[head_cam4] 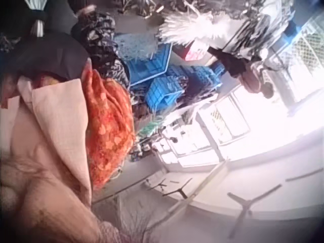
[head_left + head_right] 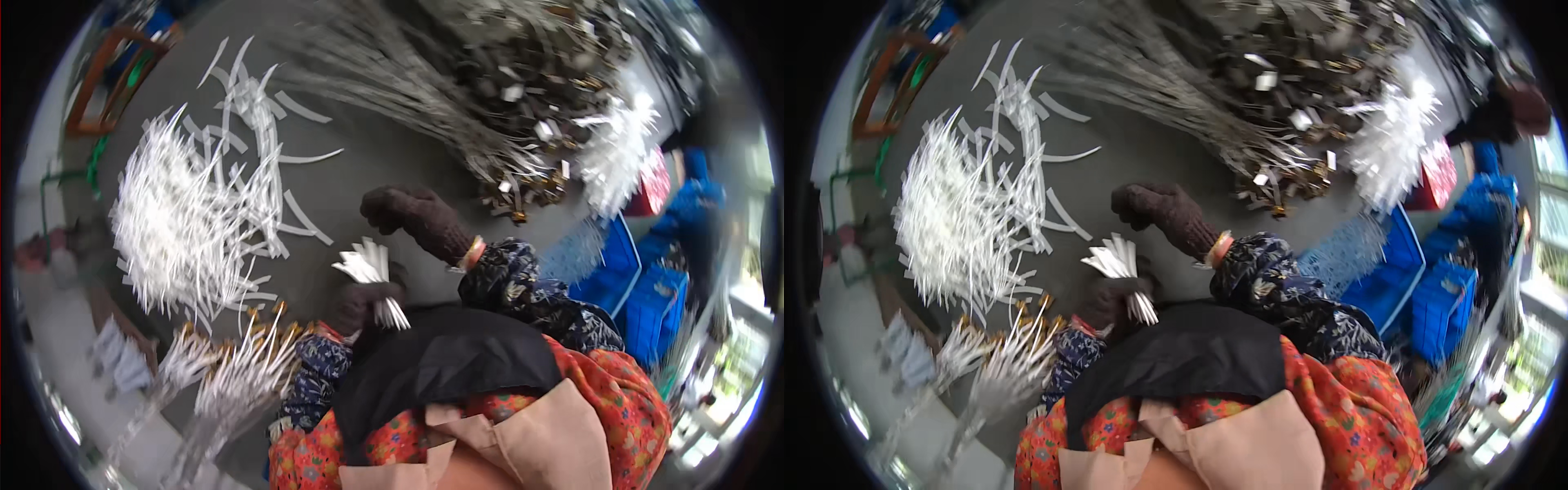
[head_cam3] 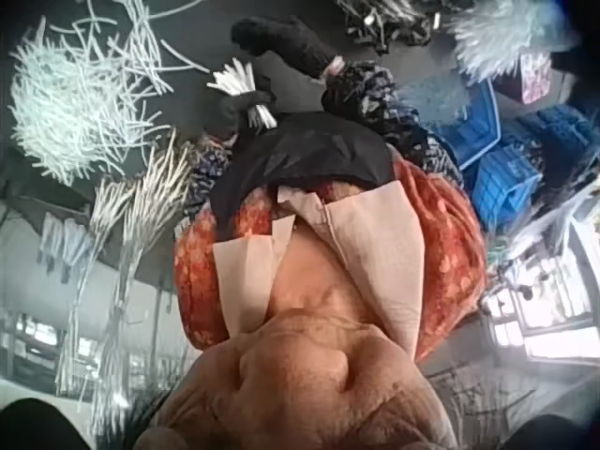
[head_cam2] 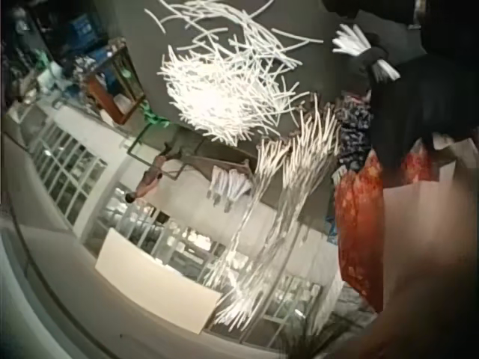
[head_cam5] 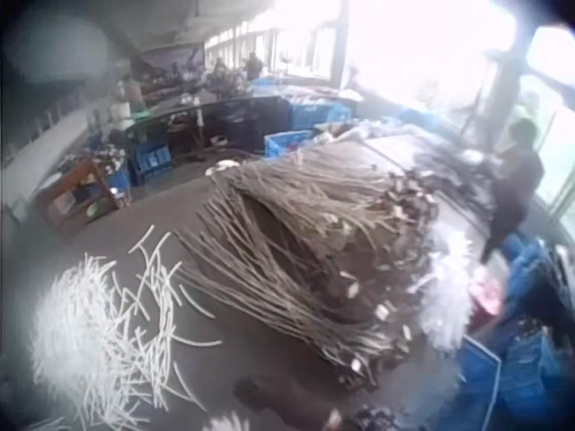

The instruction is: Manually attaching small white plastic pieces onto bundles of long metal wires at an assembly workbench.

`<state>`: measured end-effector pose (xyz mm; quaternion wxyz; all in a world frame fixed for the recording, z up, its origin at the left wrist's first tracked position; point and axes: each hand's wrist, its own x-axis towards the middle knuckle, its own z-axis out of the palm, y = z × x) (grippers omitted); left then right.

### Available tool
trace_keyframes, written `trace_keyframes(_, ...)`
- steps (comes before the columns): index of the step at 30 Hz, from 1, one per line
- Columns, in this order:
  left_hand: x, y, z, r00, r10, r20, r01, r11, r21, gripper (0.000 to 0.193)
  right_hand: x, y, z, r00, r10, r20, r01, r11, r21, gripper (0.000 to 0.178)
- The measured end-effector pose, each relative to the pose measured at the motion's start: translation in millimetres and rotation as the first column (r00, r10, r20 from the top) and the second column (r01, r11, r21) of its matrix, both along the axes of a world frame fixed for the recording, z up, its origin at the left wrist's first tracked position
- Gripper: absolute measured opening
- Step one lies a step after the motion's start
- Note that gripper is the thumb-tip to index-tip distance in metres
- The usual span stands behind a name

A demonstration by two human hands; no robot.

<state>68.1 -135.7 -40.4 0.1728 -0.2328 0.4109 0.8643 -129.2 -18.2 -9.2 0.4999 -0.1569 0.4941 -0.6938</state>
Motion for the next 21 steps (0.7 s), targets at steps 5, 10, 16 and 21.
trace_keyframes(5, -55.7, -97.4, -50.2, 0.731, 0.674, -0.106, -0.576, 0.527, -0.624, 0.037, 11.3, 78.5, 0.1, 0.986, -0.163, 0.031, 0.137, 0.904, 0.404, 0.033)
trace_keyframes(10, -99.3, -85.1, -5.4, 0.650, 0.602, -0.464, -0.696, 0.228, -0.681, 0.032, 28.7, 172.8, -13.2, 0.862, -0.474, -0.178, 0.488, 0.686, 0.539, 0.031)
trace_keyframes(16, -49.9, -103.6, -121.0, 0.899, 0.119, -0.421, -0.410, -0.109, -0.906, 0.027, 11.3, 157.3, 20.0, 0.181, -0.069, -0.981, 0.786, 0.610, 0.103, 0.041)
trace_keyframes(21, -80.8, -47.6, 4.4, 0.693, 0.664, -0.279, -0.697, 0.519, -0.495, 0.023, -18.1, 169.7, -2.8, 0.466, -0.276, -0.840, 0.683, 0.717, 0.143, 0.017)
